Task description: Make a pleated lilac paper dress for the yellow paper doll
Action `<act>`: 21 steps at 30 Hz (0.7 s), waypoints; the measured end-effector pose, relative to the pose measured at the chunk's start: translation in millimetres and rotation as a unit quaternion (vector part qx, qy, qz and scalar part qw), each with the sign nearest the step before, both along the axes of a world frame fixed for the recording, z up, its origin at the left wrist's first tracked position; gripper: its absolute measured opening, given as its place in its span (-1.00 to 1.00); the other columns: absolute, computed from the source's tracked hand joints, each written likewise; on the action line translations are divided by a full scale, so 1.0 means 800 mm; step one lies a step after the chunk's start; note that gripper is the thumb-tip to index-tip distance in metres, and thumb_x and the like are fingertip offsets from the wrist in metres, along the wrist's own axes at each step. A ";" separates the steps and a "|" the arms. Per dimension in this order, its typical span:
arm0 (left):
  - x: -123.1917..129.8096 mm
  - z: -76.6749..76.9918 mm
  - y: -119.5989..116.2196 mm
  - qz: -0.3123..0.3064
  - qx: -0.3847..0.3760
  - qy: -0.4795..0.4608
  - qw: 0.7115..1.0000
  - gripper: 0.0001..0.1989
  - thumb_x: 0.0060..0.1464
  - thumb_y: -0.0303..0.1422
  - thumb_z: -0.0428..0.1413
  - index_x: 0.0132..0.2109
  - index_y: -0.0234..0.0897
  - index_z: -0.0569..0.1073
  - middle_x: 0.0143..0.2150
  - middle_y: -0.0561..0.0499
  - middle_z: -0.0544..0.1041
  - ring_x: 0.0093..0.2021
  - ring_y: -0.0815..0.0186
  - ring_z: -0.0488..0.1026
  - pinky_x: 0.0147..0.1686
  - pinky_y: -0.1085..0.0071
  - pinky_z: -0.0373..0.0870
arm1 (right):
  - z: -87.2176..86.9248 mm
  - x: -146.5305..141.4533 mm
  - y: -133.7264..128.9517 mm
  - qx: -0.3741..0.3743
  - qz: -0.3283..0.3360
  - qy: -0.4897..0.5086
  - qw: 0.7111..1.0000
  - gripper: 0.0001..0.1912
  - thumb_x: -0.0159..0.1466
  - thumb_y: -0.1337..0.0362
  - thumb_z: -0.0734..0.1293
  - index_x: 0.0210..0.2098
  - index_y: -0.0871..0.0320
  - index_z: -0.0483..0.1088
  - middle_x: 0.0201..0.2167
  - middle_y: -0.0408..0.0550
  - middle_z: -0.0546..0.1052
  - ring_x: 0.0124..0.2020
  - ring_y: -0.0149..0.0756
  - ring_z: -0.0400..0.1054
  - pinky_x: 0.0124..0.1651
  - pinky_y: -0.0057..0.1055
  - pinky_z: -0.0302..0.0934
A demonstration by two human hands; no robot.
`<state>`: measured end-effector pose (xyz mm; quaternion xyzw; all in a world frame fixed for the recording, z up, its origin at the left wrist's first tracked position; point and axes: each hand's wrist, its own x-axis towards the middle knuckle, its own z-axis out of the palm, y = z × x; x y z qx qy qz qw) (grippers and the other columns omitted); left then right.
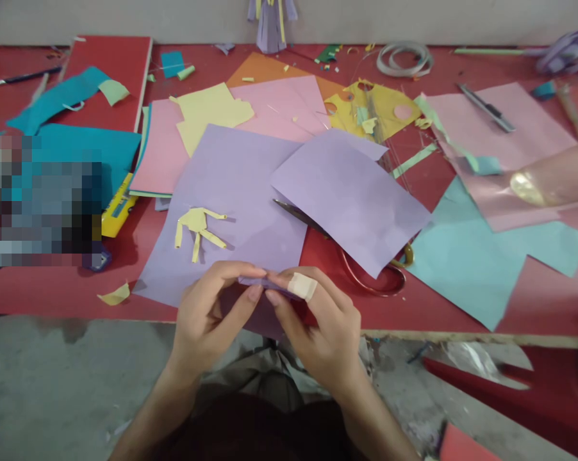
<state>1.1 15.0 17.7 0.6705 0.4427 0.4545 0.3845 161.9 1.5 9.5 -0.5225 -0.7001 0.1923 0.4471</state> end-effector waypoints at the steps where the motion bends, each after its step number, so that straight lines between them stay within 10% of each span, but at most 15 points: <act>1: 0.000 0.000 0.000 0.001 0.000 0.000 1.000 -0.80 0.23 -0.53 0.12 -0.03 -0.22 0.43 -0.17 0.09 0.59 -0.20 0.51 0.53 -0.16 0.66 0.44 | 0.000 0.000 0.000 0.002 0.001 -0.002 1.000 -0.81 0.28 0.46 0.39 -0.13 0.12 0.46 -0.25 -0.17 0.58 -0.26 -0.49 0.47 -0.20 -0.56 0.40; 21: 0.000 0.000 0.000 0.003 -0.007 0.003 1.000 -0.89 0.26 -0.44 0.11 -0.08 -0.20 0.46 -0.21 0.00 0.62 -0.22 0.35 0.57 -0.28 0.47 0.53 | 0.000 0.000 0.000 -0.006 -0.004 0.001 1.000 -0.80 0.28 0.44 0.37 -0.14 0.08 0.48 -0.28 -0.11 0.59 -0.30 -0.34 0.50 -0.28 -0.40 0.42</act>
